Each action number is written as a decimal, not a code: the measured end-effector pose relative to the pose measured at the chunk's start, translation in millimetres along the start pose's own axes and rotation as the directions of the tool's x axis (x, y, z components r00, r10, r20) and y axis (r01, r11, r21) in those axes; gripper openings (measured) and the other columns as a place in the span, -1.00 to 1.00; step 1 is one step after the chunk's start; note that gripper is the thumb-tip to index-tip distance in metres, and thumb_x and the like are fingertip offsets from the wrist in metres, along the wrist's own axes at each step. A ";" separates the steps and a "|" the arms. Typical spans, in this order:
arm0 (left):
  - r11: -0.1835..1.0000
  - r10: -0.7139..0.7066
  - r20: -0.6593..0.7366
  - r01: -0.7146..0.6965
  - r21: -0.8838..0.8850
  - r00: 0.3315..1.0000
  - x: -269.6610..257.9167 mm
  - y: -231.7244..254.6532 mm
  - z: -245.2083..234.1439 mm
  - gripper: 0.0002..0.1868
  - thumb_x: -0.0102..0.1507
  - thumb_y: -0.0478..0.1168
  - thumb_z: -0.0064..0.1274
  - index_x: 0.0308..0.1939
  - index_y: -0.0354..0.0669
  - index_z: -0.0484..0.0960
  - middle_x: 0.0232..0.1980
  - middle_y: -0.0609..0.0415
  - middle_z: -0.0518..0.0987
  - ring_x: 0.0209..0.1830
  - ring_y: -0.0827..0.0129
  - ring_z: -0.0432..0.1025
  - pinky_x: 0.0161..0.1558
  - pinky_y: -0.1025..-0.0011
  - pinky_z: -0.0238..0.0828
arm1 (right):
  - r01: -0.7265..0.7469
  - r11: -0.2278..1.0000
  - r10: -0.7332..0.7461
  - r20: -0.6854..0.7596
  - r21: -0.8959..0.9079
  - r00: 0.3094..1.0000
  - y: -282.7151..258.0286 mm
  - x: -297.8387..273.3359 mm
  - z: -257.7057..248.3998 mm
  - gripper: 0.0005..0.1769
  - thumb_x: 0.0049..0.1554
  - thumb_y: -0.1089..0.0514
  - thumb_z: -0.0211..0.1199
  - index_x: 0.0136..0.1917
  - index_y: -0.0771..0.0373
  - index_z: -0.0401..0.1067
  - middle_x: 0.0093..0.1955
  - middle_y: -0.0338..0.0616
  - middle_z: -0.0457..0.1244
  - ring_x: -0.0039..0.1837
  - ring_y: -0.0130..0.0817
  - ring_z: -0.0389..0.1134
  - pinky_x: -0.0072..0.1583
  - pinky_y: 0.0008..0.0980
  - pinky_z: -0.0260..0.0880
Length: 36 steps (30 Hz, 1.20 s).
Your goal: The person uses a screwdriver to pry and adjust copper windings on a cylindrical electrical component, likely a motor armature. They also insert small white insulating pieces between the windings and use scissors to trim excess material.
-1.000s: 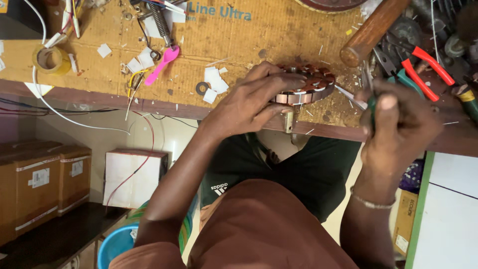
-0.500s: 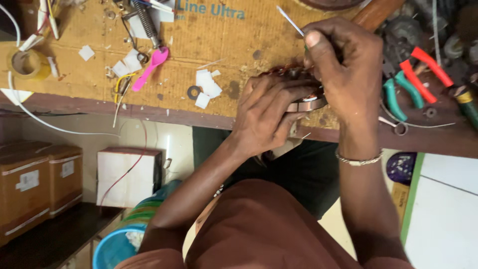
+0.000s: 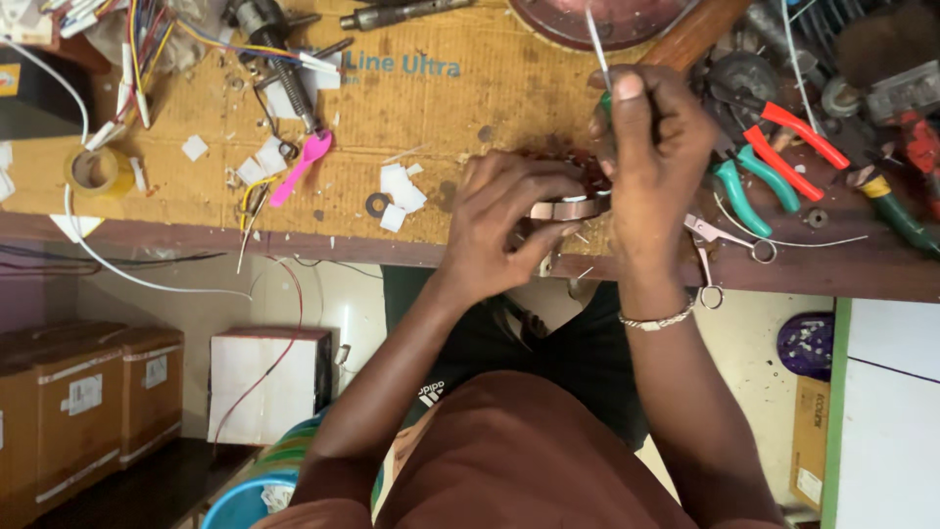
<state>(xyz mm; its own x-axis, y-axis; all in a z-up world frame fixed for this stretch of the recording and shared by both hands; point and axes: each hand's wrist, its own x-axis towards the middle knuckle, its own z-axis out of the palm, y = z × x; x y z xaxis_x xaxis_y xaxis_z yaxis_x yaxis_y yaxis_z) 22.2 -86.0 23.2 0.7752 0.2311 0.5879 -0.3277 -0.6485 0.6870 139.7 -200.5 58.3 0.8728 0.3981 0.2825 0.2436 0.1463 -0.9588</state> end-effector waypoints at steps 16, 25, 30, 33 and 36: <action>0.996 0.083 0.326 -0.067 -0.062 0.942 14.3 -9.5 -27.6 -0.37 0.31 -0.24 0.17 0.47 0.00 0.38 0.47 0.06 0.45 0.51 0.13 0.35 0.56 0.11 0.24 | 0.040 0.997 -0.032 -0.102 0.071 0.994 12.6 -13.8 -2.2 -0.56 0.48 -0.09 0.08 0.03 0.34 0.47 -0.35 -0.27 0.20 -0.40 -0.63 0.11 -0.34 -0.59 0.02; 0.999 0.022 0.294 -0.008 -0.051 0.956 5.5 -5.8 -27.5 -0.27 0.30 -0.25 0.24 0.53 0.07 0.32 0.60 0.05 0.33 0.61 0.09 0.28 0.62 0.13 0.22 | 0.046 0.979 -0.014 -0.158 0.200 0.987 21.6 -7.3 -7.9 -0.56 0.51 -0.04 0.12 0.02 0.41 0.42 -0.28 -0.15 0.23 -0.42 -0.56 0.05 -0.38 -0.57 -0.06; 0.999 0.033 0.266 -0.022 -0.043 0.963 2.3 -5.0 -20.6 -0.31 0.31 -0.25 0.26 0.51 0.05 0.38 0.61 0.01 0.29 0.59 0.09 0.29 0.61 0.12 0.23 | 0.081 0.963 -0.031 -0.195 0.256 0.980 27.6 -3.4 -13.1 -0.56 0.51 -0.03 0.17 0.05 0.45 0.41 -0.28 -0.09 0.22 -0.44 -0.51 0.02 -0.40 -0.53 -0.10; 1.000 0.015 0.250 -0.010 -0.020 0.968 -3.8 -1.9 -16.9 -0.29 0.27 -0.29 0.25 0.49 0.03 0.37 0.60 -0.01 0.29 0.56 0.07 0.32 0.57 0.11 0.24 | 0.071 0.954 -0.005 -0.218 0.293 0.976 29.4 1.2 -16.9 -0.56 0.49 -0.04 0.16 0.06 0.45 0.40 -0.30 -0.08 0.21 -0.46 -0.50 0.00 -0.41 -0.52 -0.10; 1.000 0.004 0.150 -0.003 -0.002 0.989 -9.3 1.8 -11.6 -0.31 0.25 -0.31 0.27 0.45 0.06 0.41 0.54 0.02 0.36 0.49 0.10 0.38 0.54 0.11 0.26 | 0.091 0.952 -0.029 -0.209 0.292 0.977 31.2 3.6 -17.8 -0.56 0.50 -0.05 0.14 0.08 0.45 0.40 -0.30 -0.06 0.21 -0.47 -0.49 -0.01 -0.42 -0.51 -0.10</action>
<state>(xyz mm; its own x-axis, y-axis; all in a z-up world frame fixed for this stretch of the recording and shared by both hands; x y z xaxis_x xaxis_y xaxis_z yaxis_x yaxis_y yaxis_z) 8.2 -80.9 23.9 0.8462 0.1172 0.5198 -0.3316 -0.6477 0.6860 158.0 -210.7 28.8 0.9344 0.1956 0.2979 0.1878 0.4400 -0.8781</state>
